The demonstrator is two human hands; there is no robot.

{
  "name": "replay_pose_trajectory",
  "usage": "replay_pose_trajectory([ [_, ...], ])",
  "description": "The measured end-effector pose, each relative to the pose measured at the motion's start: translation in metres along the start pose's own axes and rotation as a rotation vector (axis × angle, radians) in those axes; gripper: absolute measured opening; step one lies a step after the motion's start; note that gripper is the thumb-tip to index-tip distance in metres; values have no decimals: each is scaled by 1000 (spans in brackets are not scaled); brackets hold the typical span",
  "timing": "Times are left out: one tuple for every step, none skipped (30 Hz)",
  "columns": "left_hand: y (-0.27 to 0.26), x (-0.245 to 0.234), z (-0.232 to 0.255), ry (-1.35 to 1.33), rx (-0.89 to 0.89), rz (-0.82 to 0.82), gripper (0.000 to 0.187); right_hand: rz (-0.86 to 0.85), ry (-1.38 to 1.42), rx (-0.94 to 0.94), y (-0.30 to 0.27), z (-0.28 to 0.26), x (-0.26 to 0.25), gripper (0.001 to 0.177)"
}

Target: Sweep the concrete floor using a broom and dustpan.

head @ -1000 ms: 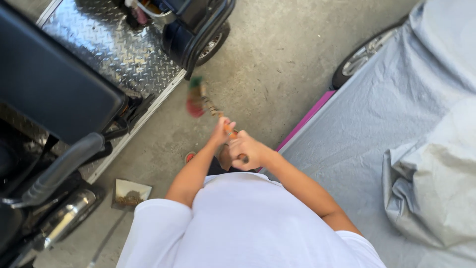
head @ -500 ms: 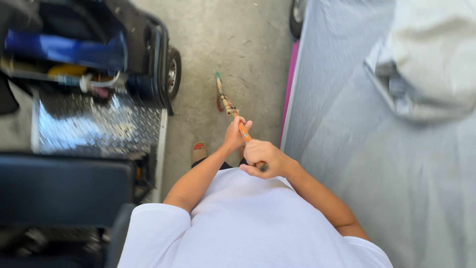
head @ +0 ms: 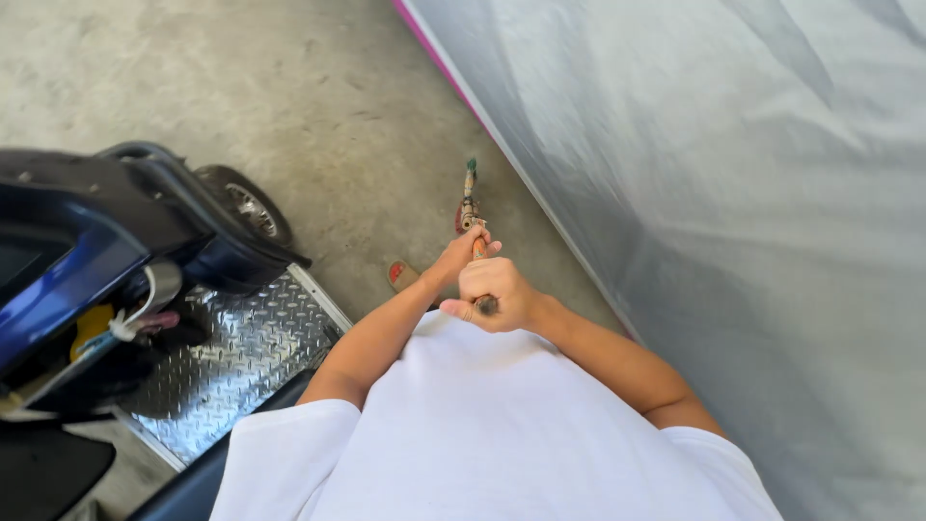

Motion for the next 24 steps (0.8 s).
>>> replay_pose_trajectory([
  [-11, 16, 17, 17, -7, -25, 14, 24, -17, 10, -9, -9, -1, 46],
  [-26, 34, 29, 267, -15, 24, 20, 69, -29, 59, -21, -20, -2, 45],
  [-40, 54, 43, 518, -16, 71, 26, 115, -42, 108, -33, -31, -3, 44],
  [-40, 65, 35, 533, -19, 44, 26, 140, -56, 121, -43, -38, -1, 44],
  [-41, 79, 26, 545, -29, -50, 27, 157, -75, 163, -54, -45, 1, 44],
  [-42, 93, 19, 559, -41, -149, 27, 180, -95, 207, -64, -52, 3, 45],
  [-47, 104, 15, 577, -47, -181, 27, 210, -110, 223, -75, -57, 5, 45],
  [-52, 117, 11, 523, -19, -335, 25, 231, -174, 236, -85, -60, 7, 47],
  [-57, 128, 8, 465, 5, -487, 24, 251, -238, 250, -94, -62, 10, 50],
  [-54, 135, -8, 473, -3, -509, 24, 268, -247, 263, -105, -57, 12, 50],
  [-52, 143, -24, 175, -79, -649, 26, 299, -284, 288, -115, -51, 14, 49],
  [-51, 148, -38, -130, -161, -770, 29, 326, -318, 311, -123, -45, 16, 47],
  [-41, 146, -58, -127, -174, -783, 29, 339, -323, 323, -127, -39, 19, 47],
  [-30, 142, -75, -261, -81, -796, 36, 347, -322, 348, -130, -32, 21, 45],
  [-20, 135, -92, -394, 12, -804, 45, 354, -322, 373, -132, -24, 25, 43],
  [-1, 113, -133, -395, 13, -798, 45, 352, -317, 370, -129, -18, 29, 43],
  [20, 87, -173, -391, 30, -590, 42, 379, -297, 305, -125, -12, 34, 42],
  [39, 56, -213, -384, 49, -376, 39, 403, -271, 237, -119, -5, 40, 41],
  [23, 27, -160, -385, 51, -363, 39, 400, -260, 232, -109, -1, 44, 41],
  [4, 6, -110, 128, 87, -210, 33, 423, -208, 157, -98, 3, 46, 39],
  [-24, -7, -66, 636, 115, -45, 37, 446, -155, 82, -88, 7, 48, 37],
  [-20, -31, -70, 639, 115, -38, 37, 446, -150, 77, -80, 12, 52, 37],
  [-16, -57, -74, 719, 90, 114, 32, 436, -103, 60, -72, 18, 56, 36],
  [-13, -82, -78, 799, 64, 263, 29, 430, -58, 45, -66, 22, 61, 35],
])
Point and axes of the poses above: each hand's wrist, its own y-axis towards the middle knuckle, its own x-axis out of the palm, z = x × y, the point moved 2 cm from there along y, towards the middle knuckle, and after that the axes turned 11 degrees about -x, right-handed, at the moved point
